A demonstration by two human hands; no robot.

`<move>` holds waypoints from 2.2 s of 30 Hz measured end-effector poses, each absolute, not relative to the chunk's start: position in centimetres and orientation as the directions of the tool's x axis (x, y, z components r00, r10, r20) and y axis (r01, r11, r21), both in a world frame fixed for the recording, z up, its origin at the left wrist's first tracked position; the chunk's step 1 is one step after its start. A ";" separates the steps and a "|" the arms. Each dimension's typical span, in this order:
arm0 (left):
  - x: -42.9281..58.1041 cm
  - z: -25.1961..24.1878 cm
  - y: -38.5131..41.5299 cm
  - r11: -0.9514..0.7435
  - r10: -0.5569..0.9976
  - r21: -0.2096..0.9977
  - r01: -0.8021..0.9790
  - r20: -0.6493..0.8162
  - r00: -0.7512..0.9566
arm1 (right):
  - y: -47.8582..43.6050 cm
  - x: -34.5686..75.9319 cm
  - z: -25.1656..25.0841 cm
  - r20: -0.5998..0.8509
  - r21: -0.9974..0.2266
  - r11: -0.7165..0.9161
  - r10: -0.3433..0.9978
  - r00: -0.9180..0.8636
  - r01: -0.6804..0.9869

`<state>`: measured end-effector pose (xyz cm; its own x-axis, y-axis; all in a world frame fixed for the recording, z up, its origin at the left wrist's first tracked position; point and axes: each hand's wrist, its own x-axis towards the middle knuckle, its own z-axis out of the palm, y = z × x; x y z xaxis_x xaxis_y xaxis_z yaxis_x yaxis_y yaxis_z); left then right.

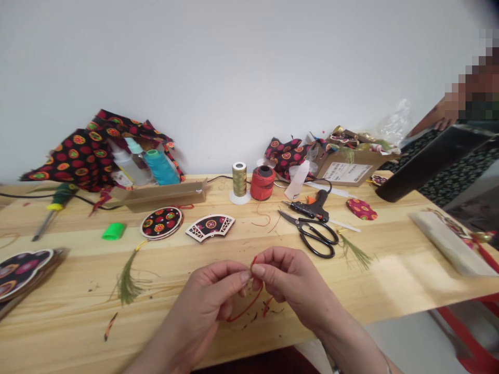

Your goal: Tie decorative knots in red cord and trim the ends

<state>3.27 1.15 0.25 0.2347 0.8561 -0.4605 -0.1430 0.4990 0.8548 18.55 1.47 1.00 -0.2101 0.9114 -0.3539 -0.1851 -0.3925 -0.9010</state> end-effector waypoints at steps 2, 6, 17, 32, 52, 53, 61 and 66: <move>3.2 0.1 1.3 0.499 0.860 0.851 -0.160 -0.464 0.214 | 1.4 18.8 1.1 -0.319 -0.927 -0.352 0.922 -0.219 -0.128; 3.0 0.0 1.5 0.478 0.876 0.858 -0.191 -0.447 0.182 | 1.1 19.6 1.3 -0.240 -0.969 -0.221 0.948 -0.209 0.112; 3.3 -0.2 1.4 0.464 0.885 0.865 -0.188 -0.449 0.119 | -0.6 19.1 2.0 -0.135 -0.897 -0.056 0.979 -0.151 0.439; 3.2 0.0 1.4 0.526 0.846 0.715 -0.460 -0.495 0.198 | -2.0 16.5 0.3 -0.101 -0.704 0.274 0.875 -0.474 0.655; 4.0 0.1 0.7 0.544 0.839 0.775 -0.322 -0.512 0.183 | 1.0 17.4 -0.4 -0.240 -0.903 -0.276 0.960 -0.146 -0.329; 4.0 0.1 0.7 0.539 0.842 0.778 -0.323 -0.506 0.187 | 0.9 17.3 -0.4 -0.250 -0.891 -0.289 0.956 -0.154 -0.350; 4.0 -0.1 0.3 0.486 0.872 0.842 -0.234 -0.451 0.192 | 1.0 17.5 0.0 -0.306 -0.907 -0.316 0.949 -0.081 -0.280; 4.0 0.1 0.5 0.499 0.862 0.844 -0.196 -0.460 0.214 | 1.3 18.0 0.3 -0.264 -0.942 -0.268 0.963 -0.045 -0.200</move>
<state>4.03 0.50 0.08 0.2141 0.8620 -0.4595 -0.1963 0.4988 0.8442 18.03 1.32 0.31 -0.0453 0.9633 -0.2644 -0.2002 -0.2681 -0.9424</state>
